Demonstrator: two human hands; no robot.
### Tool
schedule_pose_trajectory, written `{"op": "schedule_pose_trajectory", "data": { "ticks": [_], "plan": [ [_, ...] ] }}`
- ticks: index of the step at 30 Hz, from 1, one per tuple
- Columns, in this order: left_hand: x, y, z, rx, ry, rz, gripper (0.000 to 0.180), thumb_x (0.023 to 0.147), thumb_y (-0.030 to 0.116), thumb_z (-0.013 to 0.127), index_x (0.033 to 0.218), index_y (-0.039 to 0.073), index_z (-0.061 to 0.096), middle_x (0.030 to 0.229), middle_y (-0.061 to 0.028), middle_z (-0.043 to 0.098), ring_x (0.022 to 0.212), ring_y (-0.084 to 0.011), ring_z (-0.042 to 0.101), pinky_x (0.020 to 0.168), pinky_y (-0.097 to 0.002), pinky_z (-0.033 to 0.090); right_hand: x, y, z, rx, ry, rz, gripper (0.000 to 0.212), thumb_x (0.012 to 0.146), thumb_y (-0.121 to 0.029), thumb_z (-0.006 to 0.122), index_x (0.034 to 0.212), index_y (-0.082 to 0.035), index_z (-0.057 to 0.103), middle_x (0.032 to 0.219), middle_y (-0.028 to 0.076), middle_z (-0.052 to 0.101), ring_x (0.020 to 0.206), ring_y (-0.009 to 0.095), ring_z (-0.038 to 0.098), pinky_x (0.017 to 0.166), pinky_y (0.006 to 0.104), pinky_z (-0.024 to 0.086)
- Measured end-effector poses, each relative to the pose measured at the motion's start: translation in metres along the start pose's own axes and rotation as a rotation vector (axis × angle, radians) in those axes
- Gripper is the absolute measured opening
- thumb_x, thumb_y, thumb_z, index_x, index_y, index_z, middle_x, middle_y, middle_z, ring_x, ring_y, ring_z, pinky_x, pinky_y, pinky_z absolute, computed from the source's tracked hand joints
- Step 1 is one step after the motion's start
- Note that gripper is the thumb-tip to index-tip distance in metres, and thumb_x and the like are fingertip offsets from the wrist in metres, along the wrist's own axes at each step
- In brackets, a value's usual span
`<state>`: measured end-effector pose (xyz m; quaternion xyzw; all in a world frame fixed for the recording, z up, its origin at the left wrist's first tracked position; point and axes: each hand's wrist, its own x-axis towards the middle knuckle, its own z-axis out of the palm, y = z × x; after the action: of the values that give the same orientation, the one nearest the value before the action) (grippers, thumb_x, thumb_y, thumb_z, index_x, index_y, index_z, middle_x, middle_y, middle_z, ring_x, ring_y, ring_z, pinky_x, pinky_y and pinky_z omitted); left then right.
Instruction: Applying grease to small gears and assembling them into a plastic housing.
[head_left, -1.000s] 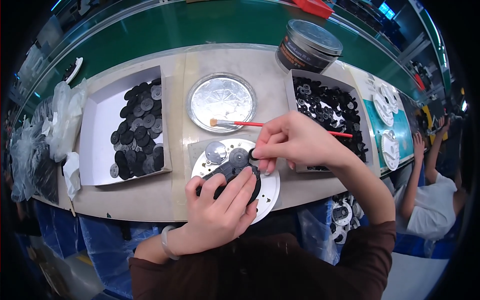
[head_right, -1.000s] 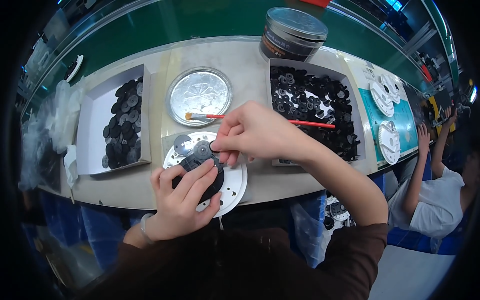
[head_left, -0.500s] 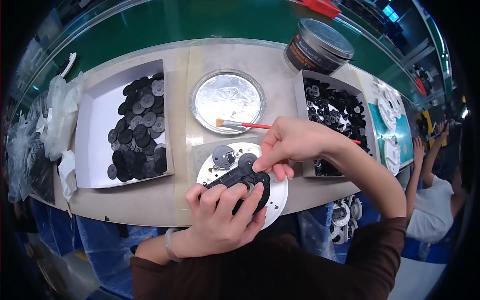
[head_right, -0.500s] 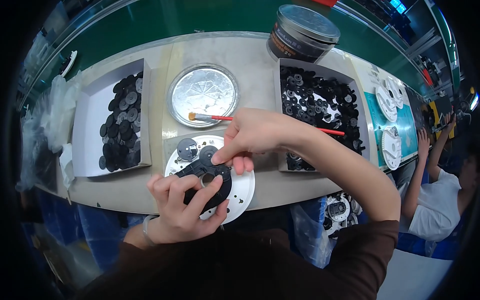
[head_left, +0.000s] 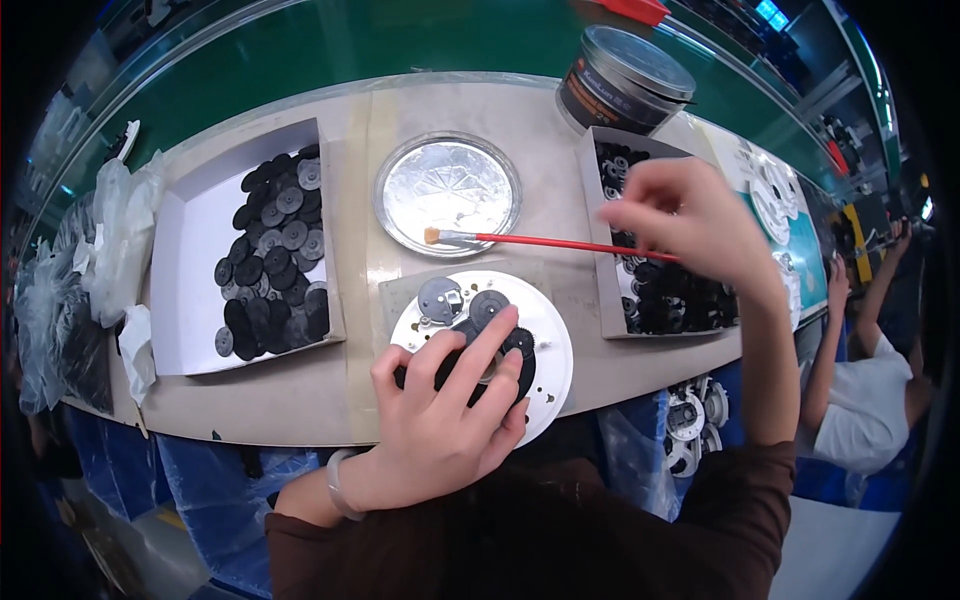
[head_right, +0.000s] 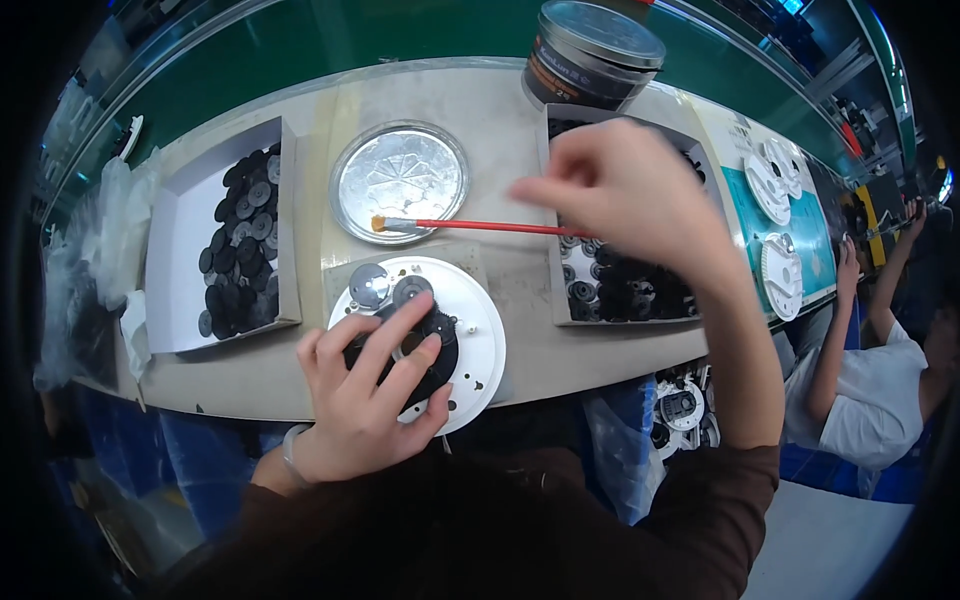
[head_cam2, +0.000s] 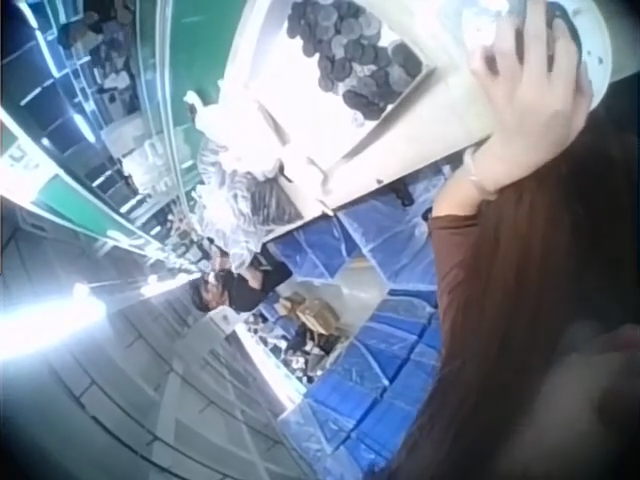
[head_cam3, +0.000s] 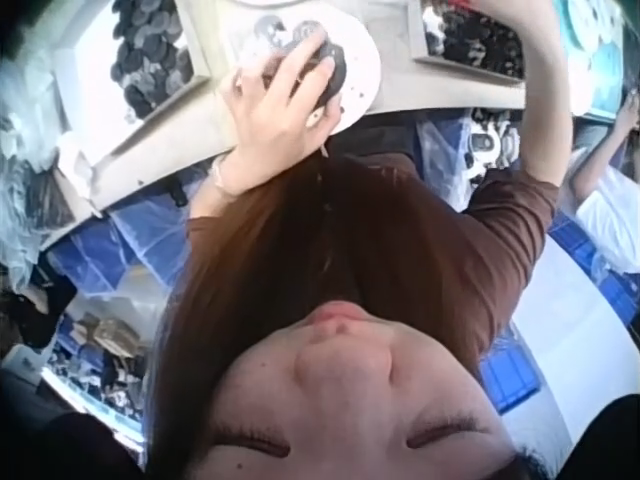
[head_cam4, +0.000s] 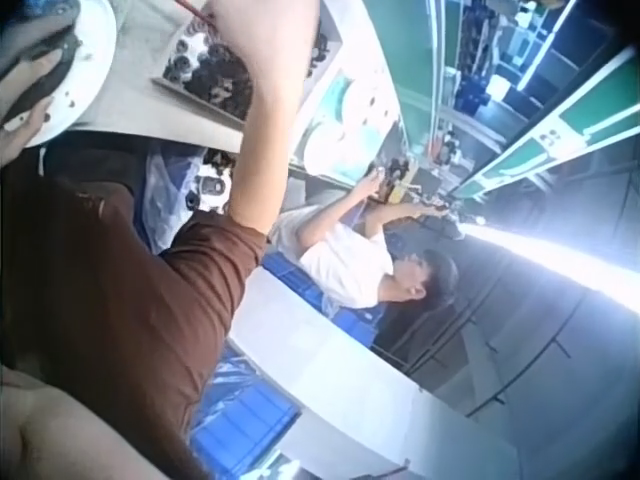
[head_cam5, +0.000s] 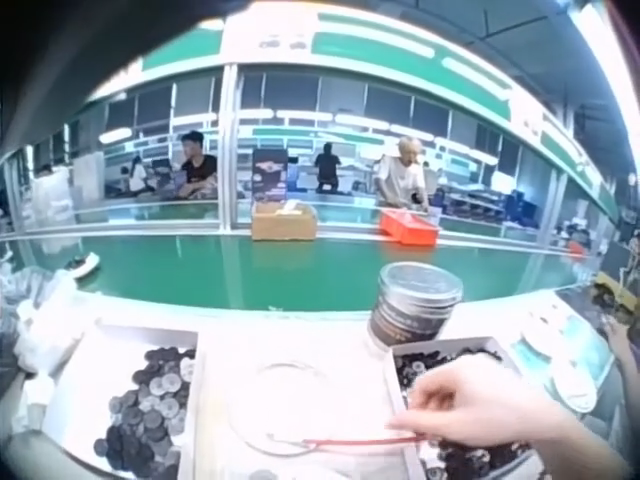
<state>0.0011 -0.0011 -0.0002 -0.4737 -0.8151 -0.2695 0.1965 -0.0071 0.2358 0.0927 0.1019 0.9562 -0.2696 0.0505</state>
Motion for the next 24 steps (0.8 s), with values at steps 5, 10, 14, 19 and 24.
{"op": "schedule_pose_trajectory", "data": {
  "ticks": [5, 10, 14, 19, 24],
  "plan": [
    [0.001, 0.0, -0.002, 0.028, -0.071, 0.027, 0.03, 0.063, 0.022, 0.061, 0.089, 0.008, 0.06, 0.115, -0.0032, 0.055, 0.082, -0.0178, 0.044, 0.076, -0.0351, 0.028, -0.027, 0.061, -0.014, -0.32, 0.209, -0.323, 0.019, 0.068, -0.017, 0.069, 0.076, -0.002, 0.059, 0.061, 0.002, 0.055, 0.057, 0.012, 0.051, 0.055, 0.0224, 0.041],
    [0.0, 0.001, -0.001, 0.037, -0.053, 0.004, 0.034, 0.063, 0.023, 0.062, 0.092, 0.007, 0.06, 0.115, -0.0008, 0.056, 0.078, -0.0171, 0.042, 0.075, -0.0336, 0.028, -0.038, 0.059, -0.022, -0.22, -0.017, 0.124, 0.019, 0.068, -0.009, 0.067, 0.08, -0.004, 0.054, 0.06, 0.0, 0.052, 0.056, 0.009, 0.05, 0.053, 0.0216, 0.04],
    [0.0, 0.005, -0.002, 0.068, -0.027, -0.008, 0.035, 0.063, 0.025, 0.062, 0.093, 0.007, 0.061, 0.114, 0.0012, 0.056, 0.076, -0.0163, 0.042, 0.073, -0.0324, 0.027, -0.048, 0.036, -0.047, 0.106, 0.124, -0.04, 0.02, 0.071, -0.006, 0.064, 0.087, -0.003, 0.051, 0.064, -0.001, 0.053, 0.054, 0.002, 0.047, 0.049, 0.0142, 0.034],
    [-0.003, 0.004, -0.002, 0.11, -0.019, -0.018, 0.034, 0.063, 0.025, 0.062, 0.091, 0.007, 0.062, 0.113, 0.0017, 0.057, 0.076, -0.0159, 0.041, 0.073, -0.0321, 0.026, -0.021, 0.001, -0.028, 0.4, 0.367, -0.435, 0.013, 0.078, -0.009, 0.059, 0.088, -0.002, 0.055, 0.067, 0.0, 0.054, 0.051, 0.0, 0.045, 0.044, 0.0112, 0.03],
    [-0.001, 0.003, 0.002, 0.108, -0.008, -0.019, 0.034, 0.063, 0.027, 0.061, 0.091, 0.007, 0.062, 0.111, 0.0023, 0.058, 0.075, -0.0151, 0.041, 0.073, -0.0321, 0.026, 0.027, -0.02, 0.045, 0.168, 0.304, -0.568, 0.012, 0.08, -0.014, 0.059, 0.083, -0.002, 0.06, 0.069, 0.0, 0.061, 0.06, 0.005, 0.054, 0.045, 0.0174, 0.036]
  ]
}}
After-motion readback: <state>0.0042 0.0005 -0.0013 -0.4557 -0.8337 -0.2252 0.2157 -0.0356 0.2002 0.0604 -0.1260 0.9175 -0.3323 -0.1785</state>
